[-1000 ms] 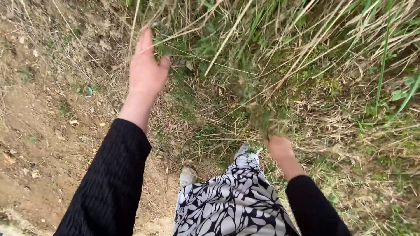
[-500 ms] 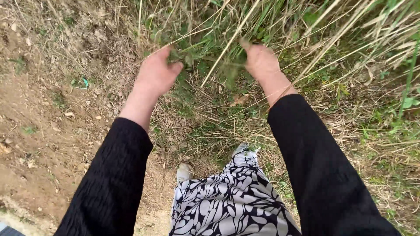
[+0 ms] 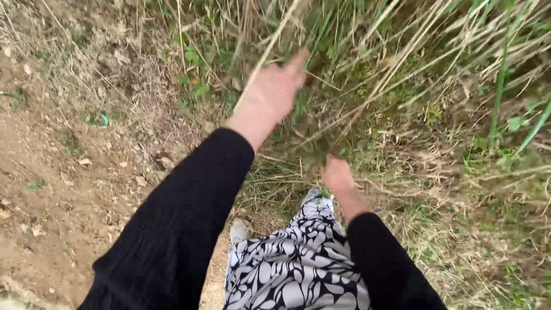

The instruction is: Pulling and gathering tall grass by hand in an outdoor field

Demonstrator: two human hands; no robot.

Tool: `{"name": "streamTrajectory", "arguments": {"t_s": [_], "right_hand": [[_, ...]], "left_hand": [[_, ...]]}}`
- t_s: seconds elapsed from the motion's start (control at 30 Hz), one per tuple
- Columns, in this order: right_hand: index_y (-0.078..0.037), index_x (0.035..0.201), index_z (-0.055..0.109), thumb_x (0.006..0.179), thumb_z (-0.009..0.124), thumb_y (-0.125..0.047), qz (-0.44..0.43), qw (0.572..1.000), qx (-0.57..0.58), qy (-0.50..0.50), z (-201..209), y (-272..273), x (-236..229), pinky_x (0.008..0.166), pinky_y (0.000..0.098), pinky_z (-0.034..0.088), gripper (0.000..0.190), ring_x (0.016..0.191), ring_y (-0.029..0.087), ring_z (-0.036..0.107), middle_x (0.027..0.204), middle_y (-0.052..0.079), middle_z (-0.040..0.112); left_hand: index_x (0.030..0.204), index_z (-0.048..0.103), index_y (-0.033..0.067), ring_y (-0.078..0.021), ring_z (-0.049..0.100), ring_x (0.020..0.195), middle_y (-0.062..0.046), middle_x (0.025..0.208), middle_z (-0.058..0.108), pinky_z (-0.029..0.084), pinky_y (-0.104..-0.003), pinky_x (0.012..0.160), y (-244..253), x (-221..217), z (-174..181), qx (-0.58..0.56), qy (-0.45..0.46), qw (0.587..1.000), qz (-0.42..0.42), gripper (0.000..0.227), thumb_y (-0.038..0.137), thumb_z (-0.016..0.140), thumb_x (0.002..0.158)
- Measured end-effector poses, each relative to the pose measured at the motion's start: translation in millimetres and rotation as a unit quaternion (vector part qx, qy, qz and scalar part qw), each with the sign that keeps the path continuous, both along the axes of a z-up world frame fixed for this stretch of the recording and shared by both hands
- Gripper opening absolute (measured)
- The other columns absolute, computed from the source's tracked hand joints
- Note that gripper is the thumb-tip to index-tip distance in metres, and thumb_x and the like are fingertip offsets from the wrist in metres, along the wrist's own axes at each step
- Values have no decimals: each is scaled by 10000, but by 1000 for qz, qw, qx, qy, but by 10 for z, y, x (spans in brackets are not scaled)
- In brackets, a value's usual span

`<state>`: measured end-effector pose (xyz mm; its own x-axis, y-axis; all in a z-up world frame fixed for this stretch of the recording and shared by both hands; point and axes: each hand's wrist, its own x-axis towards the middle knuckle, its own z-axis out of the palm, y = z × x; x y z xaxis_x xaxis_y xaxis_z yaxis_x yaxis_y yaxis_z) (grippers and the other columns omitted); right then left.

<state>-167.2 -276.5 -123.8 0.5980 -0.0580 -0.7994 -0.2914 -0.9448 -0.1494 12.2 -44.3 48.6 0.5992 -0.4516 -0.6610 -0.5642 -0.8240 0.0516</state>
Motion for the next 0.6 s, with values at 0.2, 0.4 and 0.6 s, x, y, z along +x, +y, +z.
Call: {"name": "streamTrajectory", "arguments": {"t_s": [0.2, 0.4, 0.6], "right_hand": [[-317, 1550, 279, 1010, 632, -344, 218, 922, -176, 265, 489, -486, -191, 506, 160, 489, 645, 592, 64, 504, 984, 3, 625], [-184, 1610, 231, 1086, 692, -123, 149, 908, 159, -358, 467, 25, 1018, 262, 175, 362, 701, 389, 83, 386, 667, -14, 547], [-271, 1579, 254, 905, 791, -382, 146, 974, 103, -141, 404, 1117, 2084, 708, 492, 542, 869, 818, 373, 651, 930, 212, 619]], "left_hand": [[1586, 287, 159, -255, 639, 905, -92, 1423, 464, 626, -458, 741, 561, 258, -272, 21, -112, 979, 170, 770, -2, 586, 894], [1488, 461, 203, -336, 655, 1116, -74, 1374, 495, 489, -569, 1054, 733, 255, -379, 40, -56, 977, 203, 618, 18, 606, 916], [1438, 524, 190, -305, 684, 1115, 69, 1666, 259, 603, -514, 916, 822, 153, -128, -4, 27, 987, 158, 606, -87, 548, 900]]}}
